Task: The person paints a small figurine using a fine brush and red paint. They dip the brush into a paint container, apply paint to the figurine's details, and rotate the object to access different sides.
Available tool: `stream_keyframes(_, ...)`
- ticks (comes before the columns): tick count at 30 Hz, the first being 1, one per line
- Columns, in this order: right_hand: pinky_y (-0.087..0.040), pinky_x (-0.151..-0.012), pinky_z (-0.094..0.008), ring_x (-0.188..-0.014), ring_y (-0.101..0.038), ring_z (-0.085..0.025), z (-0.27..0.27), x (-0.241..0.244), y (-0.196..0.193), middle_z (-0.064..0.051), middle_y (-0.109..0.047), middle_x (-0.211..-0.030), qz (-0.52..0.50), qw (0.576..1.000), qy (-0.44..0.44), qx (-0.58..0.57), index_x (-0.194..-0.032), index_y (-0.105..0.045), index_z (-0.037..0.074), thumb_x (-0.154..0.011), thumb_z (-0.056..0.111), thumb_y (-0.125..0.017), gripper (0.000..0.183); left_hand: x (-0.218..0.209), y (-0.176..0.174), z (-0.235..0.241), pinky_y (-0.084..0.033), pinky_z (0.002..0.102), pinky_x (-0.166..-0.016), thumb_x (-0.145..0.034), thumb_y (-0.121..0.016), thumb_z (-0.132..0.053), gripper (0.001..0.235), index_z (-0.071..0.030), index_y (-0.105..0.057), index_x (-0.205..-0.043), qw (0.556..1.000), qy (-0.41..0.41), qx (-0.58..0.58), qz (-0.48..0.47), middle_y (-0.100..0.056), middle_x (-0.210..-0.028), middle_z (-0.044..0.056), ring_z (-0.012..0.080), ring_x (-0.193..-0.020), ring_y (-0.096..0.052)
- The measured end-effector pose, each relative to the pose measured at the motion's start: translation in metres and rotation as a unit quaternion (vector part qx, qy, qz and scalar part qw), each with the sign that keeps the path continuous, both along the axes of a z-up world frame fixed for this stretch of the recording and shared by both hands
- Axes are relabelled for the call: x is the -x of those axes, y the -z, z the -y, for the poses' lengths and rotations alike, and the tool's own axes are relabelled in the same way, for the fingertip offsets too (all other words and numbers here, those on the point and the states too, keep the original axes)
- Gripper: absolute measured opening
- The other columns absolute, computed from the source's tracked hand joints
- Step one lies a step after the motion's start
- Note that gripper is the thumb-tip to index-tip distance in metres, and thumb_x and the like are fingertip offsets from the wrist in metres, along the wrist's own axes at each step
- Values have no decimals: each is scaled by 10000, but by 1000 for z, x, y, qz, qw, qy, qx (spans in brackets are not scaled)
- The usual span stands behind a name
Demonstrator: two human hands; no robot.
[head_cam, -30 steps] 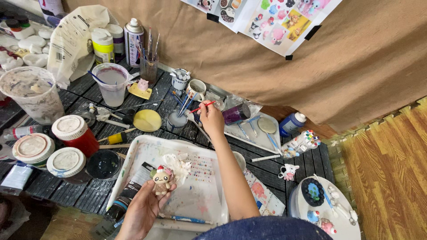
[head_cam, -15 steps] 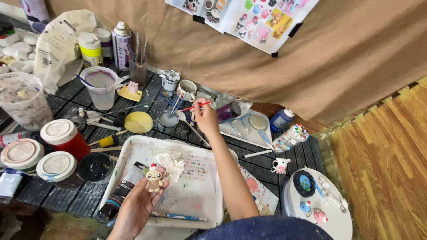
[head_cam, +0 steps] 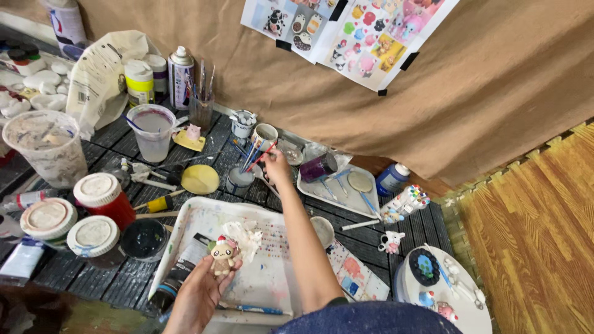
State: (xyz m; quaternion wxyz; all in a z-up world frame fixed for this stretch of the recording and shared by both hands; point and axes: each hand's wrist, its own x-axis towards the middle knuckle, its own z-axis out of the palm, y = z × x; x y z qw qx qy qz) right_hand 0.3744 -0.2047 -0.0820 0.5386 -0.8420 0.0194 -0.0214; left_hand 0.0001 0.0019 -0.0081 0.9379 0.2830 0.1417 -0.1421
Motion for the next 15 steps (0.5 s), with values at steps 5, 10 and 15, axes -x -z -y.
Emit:
stream_keyframes(5,-526,-736,-280,-822,-633,-126,-31,-28,16,-123,-754,-979,6,994,-101,-33,-1026,-732,-12,-1097,289,-643,322,-5,8,-1,-529,357,-952,-1035,-391,-290,505,34,-497,-1407,999,-8,7,-47,-656,-1315,180,295,-1134,-675)
stream_keyframes(10,-541,-744,-280,-861,-705,-139,-41,-33,21,-89,-786,-985,20,983,-157,-93,-1133,-708,13,-974,190,-690,239,-6,11,-2,-539,359,-960,-1032,-393,-287,503,47,-490,-1396,999,-8,29,-40,-651,-1298,193,301,-1128,-682)
stream_keyframes(15,-571,-769,-272,-932,-730,-108,-32,-29,-6,-47,-798,-1054,88,977,-185,-56,-1128,-756,-9,-996,183,-684,244,-4,2,-3,-555,361,-941,-1043,-386,-290,494,56,-489,-1380,998,-12,6,-64,-660,-1266,212,294,-1116,-686)
